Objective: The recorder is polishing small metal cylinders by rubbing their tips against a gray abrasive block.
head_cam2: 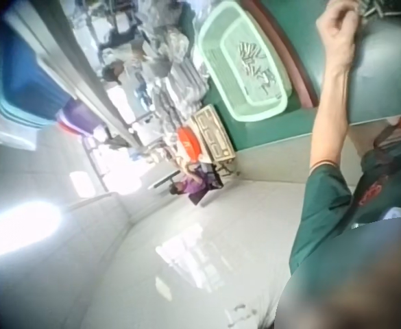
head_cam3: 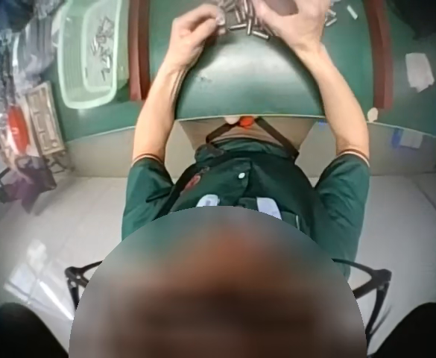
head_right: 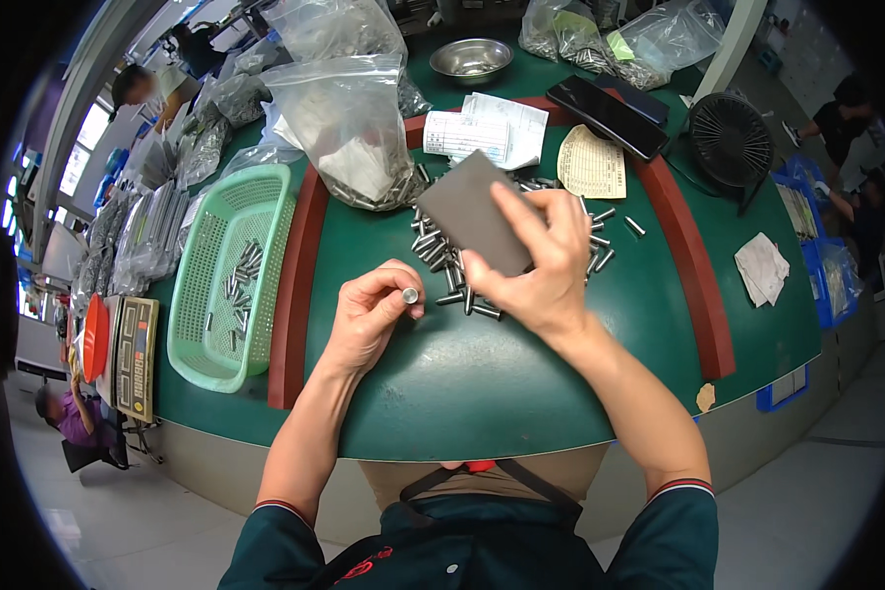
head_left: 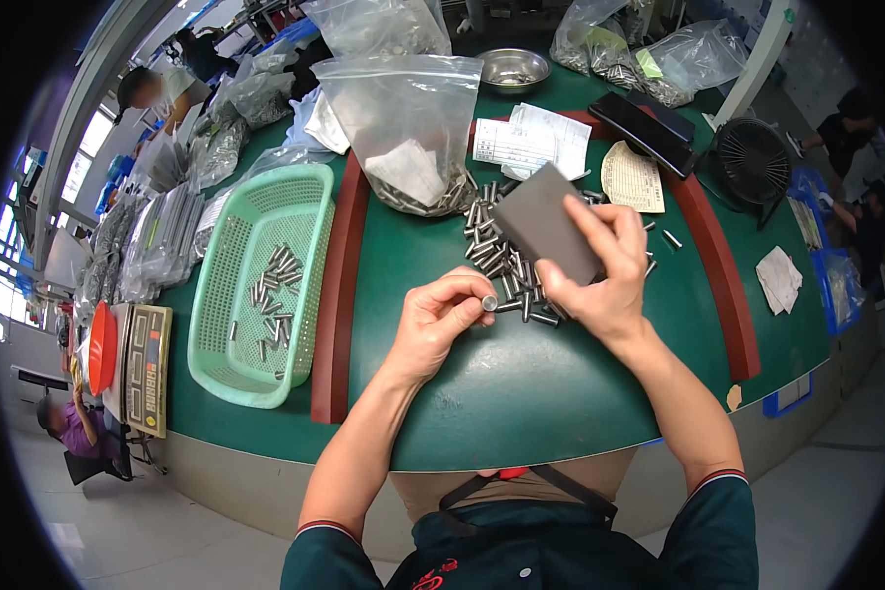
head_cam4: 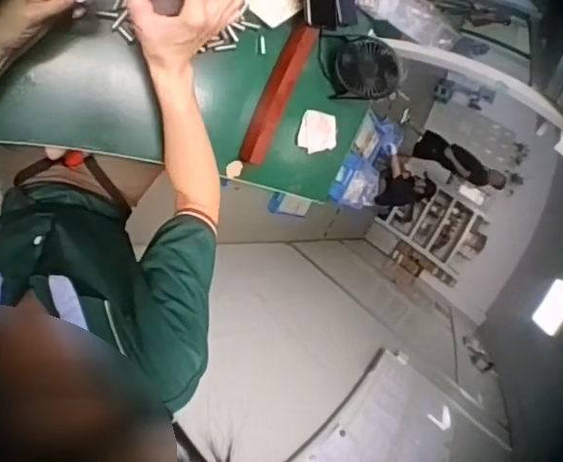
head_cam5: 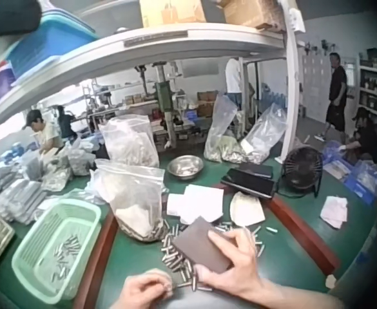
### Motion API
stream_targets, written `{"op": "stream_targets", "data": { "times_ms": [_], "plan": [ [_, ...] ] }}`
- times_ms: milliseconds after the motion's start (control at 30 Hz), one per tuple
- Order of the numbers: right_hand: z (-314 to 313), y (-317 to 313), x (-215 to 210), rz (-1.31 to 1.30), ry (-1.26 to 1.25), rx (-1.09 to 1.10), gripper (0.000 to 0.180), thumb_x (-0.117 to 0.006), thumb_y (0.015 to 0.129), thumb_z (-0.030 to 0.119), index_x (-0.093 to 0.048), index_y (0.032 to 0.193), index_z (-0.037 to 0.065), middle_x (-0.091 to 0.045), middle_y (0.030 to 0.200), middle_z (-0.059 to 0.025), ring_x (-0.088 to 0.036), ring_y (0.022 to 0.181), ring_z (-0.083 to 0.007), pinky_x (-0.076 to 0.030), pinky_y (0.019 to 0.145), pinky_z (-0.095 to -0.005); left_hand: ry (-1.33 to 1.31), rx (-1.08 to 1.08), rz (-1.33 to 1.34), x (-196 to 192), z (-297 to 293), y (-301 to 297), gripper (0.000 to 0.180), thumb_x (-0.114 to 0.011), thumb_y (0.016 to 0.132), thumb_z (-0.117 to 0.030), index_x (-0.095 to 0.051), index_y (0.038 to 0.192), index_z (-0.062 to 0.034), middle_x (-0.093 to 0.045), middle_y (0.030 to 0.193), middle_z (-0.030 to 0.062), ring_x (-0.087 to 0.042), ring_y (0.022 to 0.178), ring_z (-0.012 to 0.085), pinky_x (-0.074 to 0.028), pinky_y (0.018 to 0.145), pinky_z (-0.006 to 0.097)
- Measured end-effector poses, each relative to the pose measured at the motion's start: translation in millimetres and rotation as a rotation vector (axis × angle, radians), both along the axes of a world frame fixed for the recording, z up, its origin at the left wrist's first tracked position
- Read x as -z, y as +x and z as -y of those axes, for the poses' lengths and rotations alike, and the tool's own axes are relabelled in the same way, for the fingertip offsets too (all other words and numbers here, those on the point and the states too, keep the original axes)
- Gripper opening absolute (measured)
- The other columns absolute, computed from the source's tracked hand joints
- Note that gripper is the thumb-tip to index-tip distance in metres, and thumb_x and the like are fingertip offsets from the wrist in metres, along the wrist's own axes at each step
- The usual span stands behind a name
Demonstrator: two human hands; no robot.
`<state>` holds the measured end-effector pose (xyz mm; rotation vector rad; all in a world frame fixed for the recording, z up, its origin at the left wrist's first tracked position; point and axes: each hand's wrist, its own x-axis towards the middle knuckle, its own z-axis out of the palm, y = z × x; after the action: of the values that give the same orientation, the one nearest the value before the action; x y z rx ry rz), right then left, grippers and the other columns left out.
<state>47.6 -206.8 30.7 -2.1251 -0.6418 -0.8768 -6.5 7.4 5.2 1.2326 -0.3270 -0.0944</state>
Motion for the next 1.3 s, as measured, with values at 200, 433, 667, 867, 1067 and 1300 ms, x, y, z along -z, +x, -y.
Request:
{"op": "stream_targets", "data": {
  "times_ms": [200,433,667,867,1067,1300],
  "plan": [
    [6.3,-1.6,-5.2,-0.073,0.136,-0.036,0.060,-0.074,0.062,0.015,-0.063,0.118,-0.002,-0.056,0.097,-0.0114,-0.055,0.090,-0.0223,-0.047,0.080,-0.0328,-0.038,0.009,-0.043,-0.7,5.4,2.3,0.010,-0.060,0.092,-0.005,-0.064,0.099,0.0012,-0.059,0.098,0.0058,-0.058,0.079,0.0115,-0.048,0.073,0.024],
    [-0.9,-1.6,0.1,-0.084,0.153,-0.060,0.061,-0.078,0.056,0.022,-0.066,0.112,0.000,-0.056,0.091,-0.0097,-0.053,0.083,-0.0242,-0.044,0.076,-0.0364,-0.087,0.014,-0.240,-3.3,2.6,-0.2,0.017,-0.064,0.090,-0.005,-0.063,0.106,0.0008,-0.066,0.089,0.0079,-0.060,0.072,0.0114,-0.050,0.067,0.024],
    [-25.9,-39.1,-13.4,0.080,-0.042,-0.513,0.065,-0.079,0.053,0.036,-0.068,0.112,0.008,-0.059,0.099,-0.0106,-0.054,0.081,-0.0246,-0.040,0.076,-0.0368,-0.055,-0.068,-0.252,-3.2,3.0,-5.0,0.019,-0.060,0.089,-0.010,-0.065,0.102,0.0028,-0.068,0.091,0.0085,-0.064,0.082,0.0127,-0.053,0.069,0.026],
    [3.7,-3.5,-6.1,0.090,0.017,-0.111,0.067,-0.077,0.054,0.019,-0.063,0.117,0.000,-0.057,0.099,-0.0143,-0.055,0.086,-0.0269,-0.048,0.073,-0.0358,-0.025,0.016,-0.223,-5.8,1.0,-2.5,0.013,-0.063,0.089,-0.001,-0.065,0.100,0.0055,-0.067,0.083,0.0119,-0.062,0.067,0.0141,-0.053,0.064,0.027],
    [-7.0,-12.4,-7.6,0.106,-0.016,-0.267,0.068,-0.078,0.055,0.029,-0.065,0.116,0.001,-0.058,0.100,-0.0145,-0.055,0.086,-0.0273,-0.045,0.077,-0.0377,0.090,-0.035,-0.156,-0.1,4.5,-4.5,0.022,-0.057,0.094,-0.016,-0.064,0.106,0.0012,-0.067,0.089,0.0087,-0.064,0.078,0.0159,-0.053,0.071,0.028],
    [-10.8,-26.9,-12.4,0.129,-0.079,-0.428,0.069,-0.077,0.055,0.036,-0.066,0.115,0.003,-0.060,0.102,-0.0152,-0.055,0.086,-0.0272,-0.043,0.076,-0.0387,0.140,-0.236,-0.236,-11.0,18.3,-10.7,0.016,-0.055,0.092,-0.008,-0.066,0.099,0.0020,-0.067,0.089,0.0089,-0.062,0.076,0.0139,-0.052,0.071,0.029]
  ]
}}
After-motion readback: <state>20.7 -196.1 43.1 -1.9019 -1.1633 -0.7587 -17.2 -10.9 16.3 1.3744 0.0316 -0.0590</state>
